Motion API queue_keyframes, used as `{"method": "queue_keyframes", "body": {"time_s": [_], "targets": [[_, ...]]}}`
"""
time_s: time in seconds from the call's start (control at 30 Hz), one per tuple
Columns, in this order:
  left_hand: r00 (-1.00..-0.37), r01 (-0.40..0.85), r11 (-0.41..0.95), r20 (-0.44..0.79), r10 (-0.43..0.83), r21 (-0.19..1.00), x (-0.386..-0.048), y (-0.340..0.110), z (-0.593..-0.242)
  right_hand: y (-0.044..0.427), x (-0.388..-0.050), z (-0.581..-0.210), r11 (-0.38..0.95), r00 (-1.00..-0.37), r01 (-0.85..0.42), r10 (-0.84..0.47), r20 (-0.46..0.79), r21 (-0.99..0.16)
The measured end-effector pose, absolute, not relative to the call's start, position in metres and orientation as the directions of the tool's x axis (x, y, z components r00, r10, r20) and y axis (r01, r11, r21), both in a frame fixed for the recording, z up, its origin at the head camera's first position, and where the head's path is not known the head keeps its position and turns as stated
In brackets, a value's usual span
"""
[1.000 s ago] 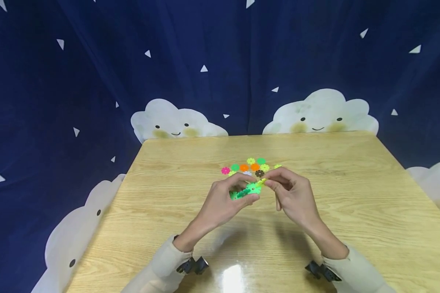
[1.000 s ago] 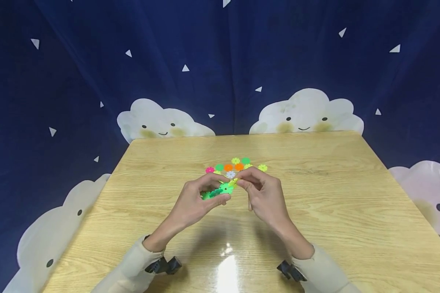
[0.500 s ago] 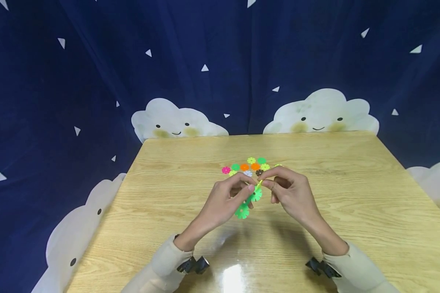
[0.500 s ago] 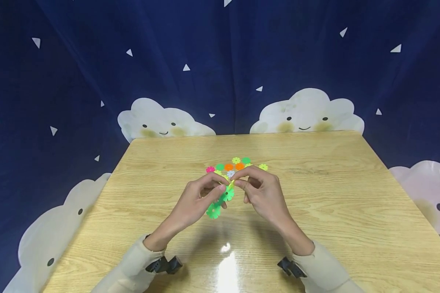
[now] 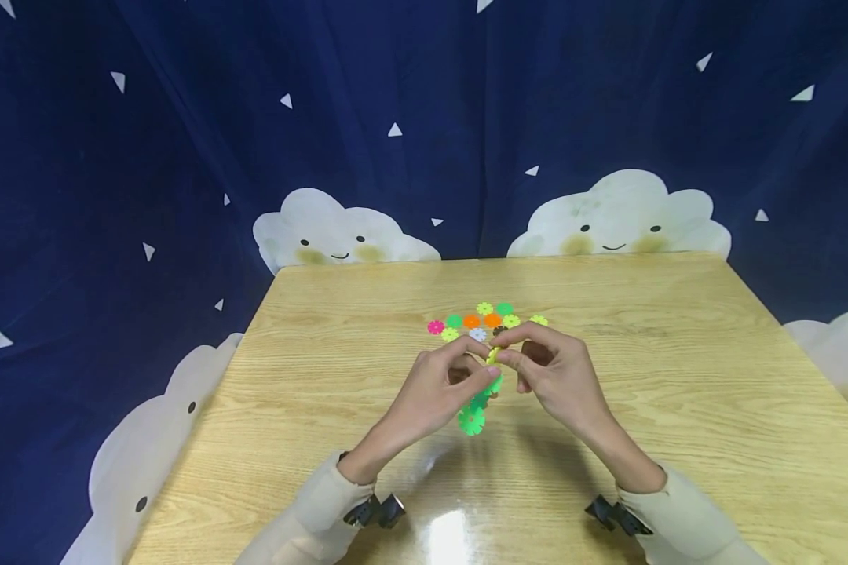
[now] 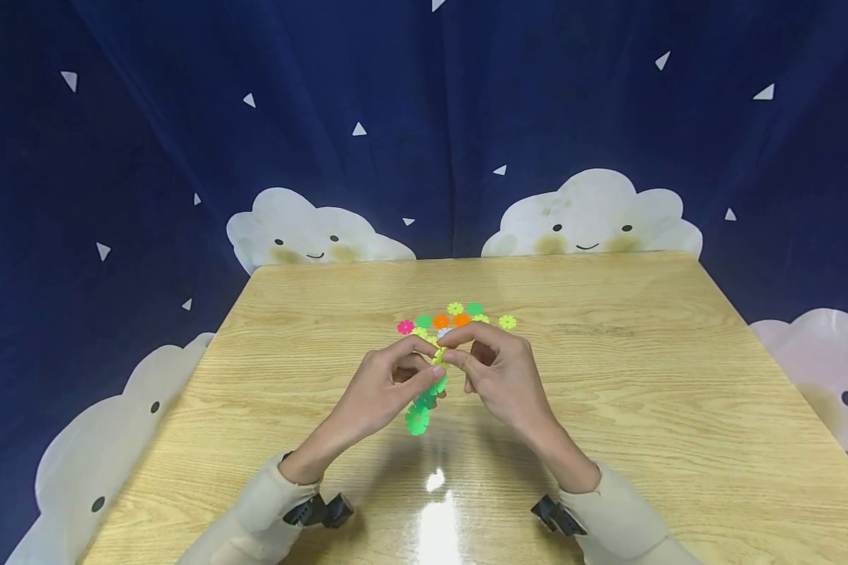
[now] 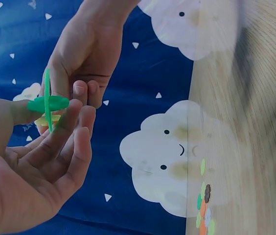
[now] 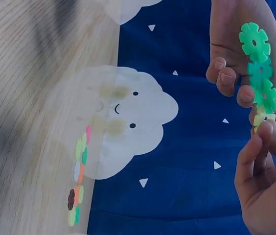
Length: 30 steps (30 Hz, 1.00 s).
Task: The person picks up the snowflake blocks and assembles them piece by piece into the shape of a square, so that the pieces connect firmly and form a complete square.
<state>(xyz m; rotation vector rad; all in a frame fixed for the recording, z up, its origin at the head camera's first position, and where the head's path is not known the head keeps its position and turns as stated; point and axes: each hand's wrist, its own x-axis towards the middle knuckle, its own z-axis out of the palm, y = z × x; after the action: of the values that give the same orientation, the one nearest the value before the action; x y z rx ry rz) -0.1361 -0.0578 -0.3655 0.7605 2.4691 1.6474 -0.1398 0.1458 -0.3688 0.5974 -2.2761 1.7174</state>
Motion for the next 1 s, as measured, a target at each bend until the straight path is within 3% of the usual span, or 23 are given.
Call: {"method": "queue_keyframes", "body": {"time_s": [0.33,0.6,1.0], "targets": [[-0.87,0.354,0.285,0.202,0.45,0.891,-0.136,-0.059,-0.369,0.145,-0.144,-0.368,0.242,-0.898,-0.437,-0.167,0.406,-0.866],[-0.882,0.296,0.268,0.155,0.445,0.917,-0.135,-0.062,-0.369,0.177,-0.176,-0.375,0.252,-0.93,-0.366,-0.072,0.36,-0.896],[-0.891,0.272,0.247,0.146,0.431,0.93,-0.134,-0.063,-0.369,0.217,-0.224,-0.413,0.248,-0.987,-0.161,-0.059,0.151,-0.955]]}}
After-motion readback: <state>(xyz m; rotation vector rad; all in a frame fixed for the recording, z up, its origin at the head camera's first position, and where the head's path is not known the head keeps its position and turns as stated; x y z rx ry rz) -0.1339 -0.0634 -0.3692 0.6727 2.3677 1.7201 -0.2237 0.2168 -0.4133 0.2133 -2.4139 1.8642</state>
